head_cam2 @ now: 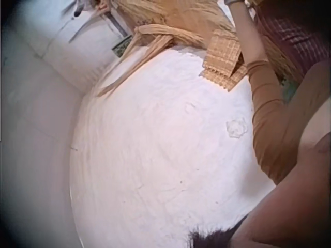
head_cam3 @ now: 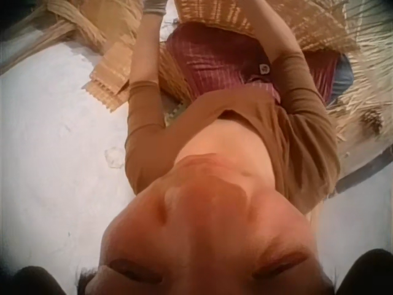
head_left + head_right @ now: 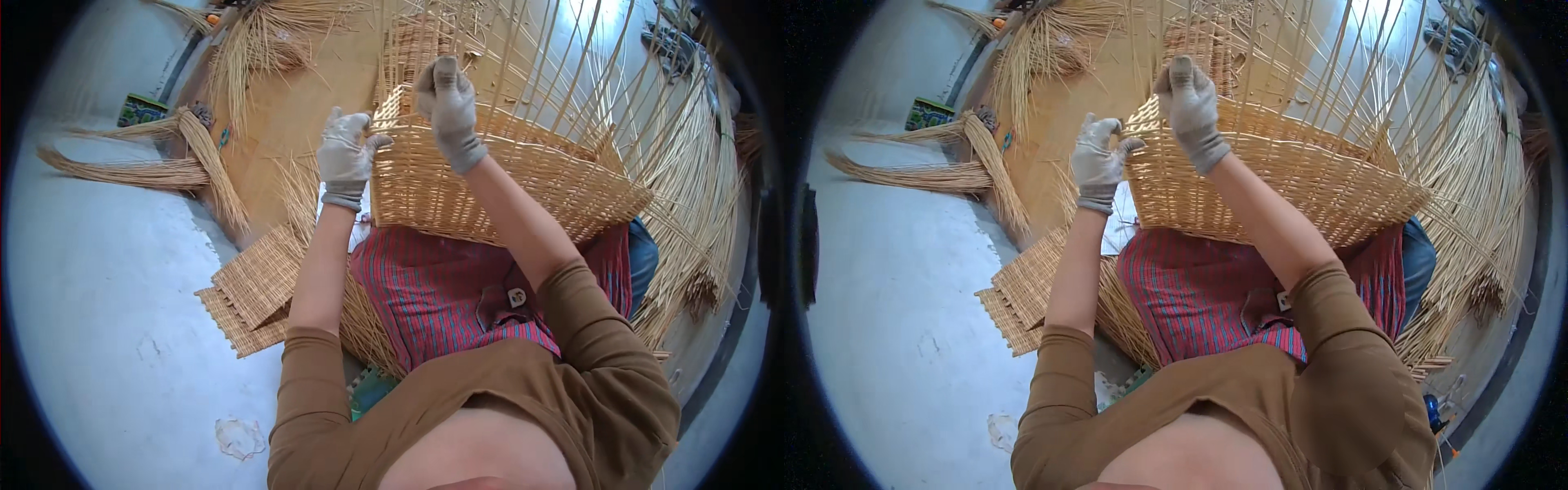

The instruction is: Weaving a basket using bamboo or rattan strips.

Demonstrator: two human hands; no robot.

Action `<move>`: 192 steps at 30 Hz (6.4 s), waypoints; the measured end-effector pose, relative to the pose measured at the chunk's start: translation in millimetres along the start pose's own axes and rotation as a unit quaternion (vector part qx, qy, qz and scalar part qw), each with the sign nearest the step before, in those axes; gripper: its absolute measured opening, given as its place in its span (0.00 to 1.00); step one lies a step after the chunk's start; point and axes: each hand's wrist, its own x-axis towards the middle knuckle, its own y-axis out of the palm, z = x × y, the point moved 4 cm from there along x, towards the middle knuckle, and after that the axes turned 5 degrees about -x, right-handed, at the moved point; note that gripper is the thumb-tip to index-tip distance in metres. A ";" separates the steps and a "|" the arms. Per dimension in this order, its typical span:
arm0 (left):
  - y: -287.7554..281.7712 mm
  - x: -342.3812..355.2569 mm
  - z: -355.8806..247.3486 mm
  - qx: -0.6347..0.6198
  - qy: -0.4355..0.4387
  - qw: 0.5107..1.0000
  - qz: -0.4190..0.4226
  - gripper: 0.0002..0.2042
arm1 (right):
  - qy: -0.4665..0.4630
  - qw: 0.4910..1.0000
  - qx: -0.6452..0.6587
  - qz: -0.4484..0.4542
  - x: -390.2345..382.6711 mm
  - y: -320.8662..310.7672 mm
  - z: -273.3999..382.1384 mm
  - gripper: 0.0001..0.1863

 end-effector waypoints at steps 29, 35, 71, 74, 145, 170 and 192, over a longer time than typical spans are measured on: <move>47.5 28.4 -37.9 -0.057 -0.353 0.883 0.305 0.19 | -0.242 0.834 -0.490 -0.076 -0.5 -32.2 54.6 0.33; 54.1 22.3 -26.5 -0.095 -0.357 0.880 0.299 0.18 | 0.054 0.964 -0.208 -0.153 -26.1 -112.5 42.7 0.29; 179.2 -25.8 -212.7 0.046 -0.020 0.961 0.273 0.37 | -0.162 0.818 -0.521 -0.184 -61.1 -243.3 90.9 0.12; 190.5 -25.0 -215.7 0.113 -0.022 0.954 0.277 0.35 | -0.142 0.913 -0.343 -0.171 -45.8 -251.1 109.6 0.12; 153.0 16.9 -196.4 -0.049 0.043 0.992 0.109 0.26 | -0.159 0.588 -0.775 -0.169 -93.1 -328.1 237.0 0.28; 199.2 95.6 -188.4 0.044 0.046 0.996 0.066 0.33 | -0.183 0.415 -0.886 -0.096 -18.6 -302.5 196.6 0.38; 159.8 -39.6 -167.7 0.146 -0.026 0.977 0.156 0.31 | 0.020 0.702 -0.648 0.294 -212.3 -183.6 41.8 0.09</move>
